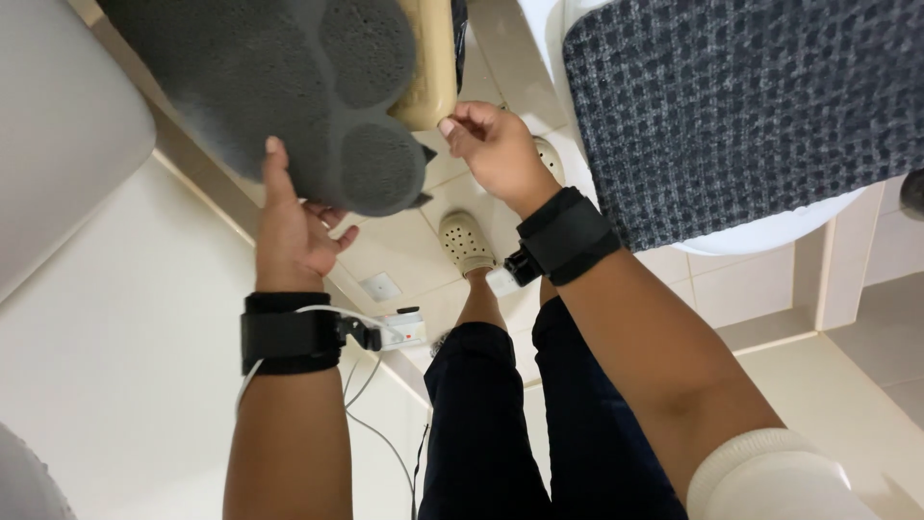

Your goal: The person cleans a bathroom by first wiping the sink with a red cloth. They then use a green bucket and a clear plastic jug to scoop water and pour it over a black bath mat and the floor. The person lifts and shakes the mat to remove excess water before placing it back. Finally, they pick up a gray bath mat and sprinkle a cleaning powder from a purple packet onto the black mat.

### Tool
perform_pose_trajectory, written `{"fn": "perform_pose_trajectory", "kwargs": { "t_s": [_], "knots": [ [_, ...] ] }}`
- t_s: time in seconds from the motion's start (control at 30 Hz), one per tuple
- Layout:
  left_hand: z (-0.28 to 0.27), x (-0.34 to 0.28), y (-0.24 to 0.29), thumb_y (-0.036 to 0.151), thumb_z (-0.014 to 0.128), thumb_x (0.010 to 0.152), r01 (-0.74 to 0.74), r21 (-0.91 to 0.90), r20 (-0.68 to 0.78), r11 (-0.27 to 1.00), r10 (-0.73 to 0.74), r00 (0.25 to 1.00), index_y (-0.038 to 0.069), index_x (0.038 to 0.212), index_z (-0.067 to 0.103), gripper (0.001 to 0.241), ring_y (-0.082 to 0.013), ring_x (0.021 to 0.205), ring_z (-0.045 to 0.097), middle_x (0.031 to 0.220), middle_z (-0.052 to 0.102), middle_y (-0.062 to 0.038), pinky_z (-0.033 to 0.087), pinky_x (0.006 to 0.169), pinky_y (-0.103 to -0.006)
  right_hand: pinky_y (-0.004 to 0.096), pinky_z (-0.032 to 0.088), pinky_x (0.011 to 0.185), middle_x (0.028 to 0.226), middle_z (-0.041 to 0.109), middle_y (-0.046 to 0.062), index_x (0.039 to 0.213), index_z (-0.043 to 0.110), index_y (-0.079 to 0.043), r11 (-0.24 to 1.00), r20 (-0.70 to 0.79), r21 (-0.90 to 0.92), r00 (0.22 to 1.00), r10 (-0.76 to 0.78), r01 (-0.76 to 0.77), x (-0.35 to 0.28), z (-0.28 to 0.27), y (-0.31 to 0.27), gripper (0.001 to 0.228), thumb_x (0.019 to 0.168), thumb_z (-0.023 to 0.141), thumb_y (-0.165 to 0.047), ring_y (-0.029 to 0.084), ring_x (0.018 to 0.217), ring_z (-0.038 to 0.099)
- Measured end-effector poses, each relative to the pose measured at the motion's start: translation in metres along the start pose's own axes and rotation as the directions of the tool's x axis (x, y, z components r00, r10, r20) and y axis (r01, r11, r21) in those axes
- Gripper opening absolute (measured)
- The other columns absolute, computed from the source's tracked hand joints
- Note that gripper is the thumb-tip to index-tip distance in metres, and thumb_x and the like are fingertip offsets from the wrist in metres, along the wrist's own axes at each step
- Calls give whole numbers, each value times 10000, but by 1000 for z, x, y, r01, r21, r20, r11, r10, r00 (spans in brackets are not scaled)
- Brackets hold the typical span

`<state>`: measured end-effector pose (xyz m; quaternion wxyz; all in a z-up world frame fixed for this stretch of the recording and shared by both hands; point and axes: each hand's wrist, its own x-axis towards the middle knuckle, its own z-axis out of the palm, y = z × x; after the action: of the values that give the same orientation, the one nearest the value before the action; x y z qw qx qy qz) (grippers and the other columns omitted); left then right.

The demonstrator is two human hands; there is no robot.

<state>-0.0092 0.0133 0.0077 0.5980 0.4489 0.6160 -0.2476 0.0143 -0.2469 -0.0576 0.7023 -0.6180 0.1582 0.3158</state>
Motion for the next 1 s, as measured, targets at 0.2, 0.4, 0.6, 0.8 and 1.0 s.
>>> {"fn": "perform_pose_trajectory", "kwargs": {
  "t_s": [0.2, 0.4, 0.6, 0.8, 1.0],
  "knots": [
    [9, 14, -16, 727, 564, 776, -71, 38, 139, 997, 65, 988, 230, 1489, 374, 890, -301, 1198, 563, 1393, 585, -77, 360, 955, -689, 251, 536, 803, 1083, 598, 66, 1419, 605, 8, 930, -144, -309, 956, -254, 201, -10, 4, 6, 463, 1008, 716, -175, 112, 865, 567],
    [9, 32, -20, 632, 652, 828, -118, 145, -14, 982, 121, 993, 163, 1510, 396, 867, -295, 1231, 608, 1455, 563, -57, 398, 878, -655, 244, 560, 817, 1052, 644, 53, 1398, 498, 55, 998, -184, -49, 981, -52, 44, 14, 13, 21, 568, 983, 734, -252, 113, 910, 640],
    [9, 33, -13, 454, 794, 802, -219, 90, -178, 972, 232, 956, 244, 1563, 139, 1026, -300, 1342, 492, 1511, 477, -95, 418, 955, -626, 276, 584, 840, 1025, 614, 88, 1124, 481, 6, 994, -174, -64, 980, -100, 90, 20, 30, 40, 435, 938, 823, -190, 154, 941, 637],
    [-6, 32, -13, 481, 693, 891, -296, -86, -233, 951, 269, 934, 228, 1547, 318, 798, -306, 1380, 451, 1559, 435, -62, 392, 1012, -579, 283, 559, 894, 1087, 658, 93, 1132, 452, -18, 960, -44, 268, 997, -69, 78, 12, 54, 43, 402, 921, 787, -91, 137, 1007, 649],
    [-20, 50, -14, 439, 683, 908, -288, 33, -209, 957, 288, 935, 232, 1530, 350, 736, -270, 1380, 442, 1582, 433, -69, 402, 959, -553, 273, 575, 927, 1149, 726, 101, 1222, 595, 46, 857, 64, 475, 979, 191, -198, 11, 65, 22, 369, 905, 757, -51, 131, 1021, 699]
  ]
}}
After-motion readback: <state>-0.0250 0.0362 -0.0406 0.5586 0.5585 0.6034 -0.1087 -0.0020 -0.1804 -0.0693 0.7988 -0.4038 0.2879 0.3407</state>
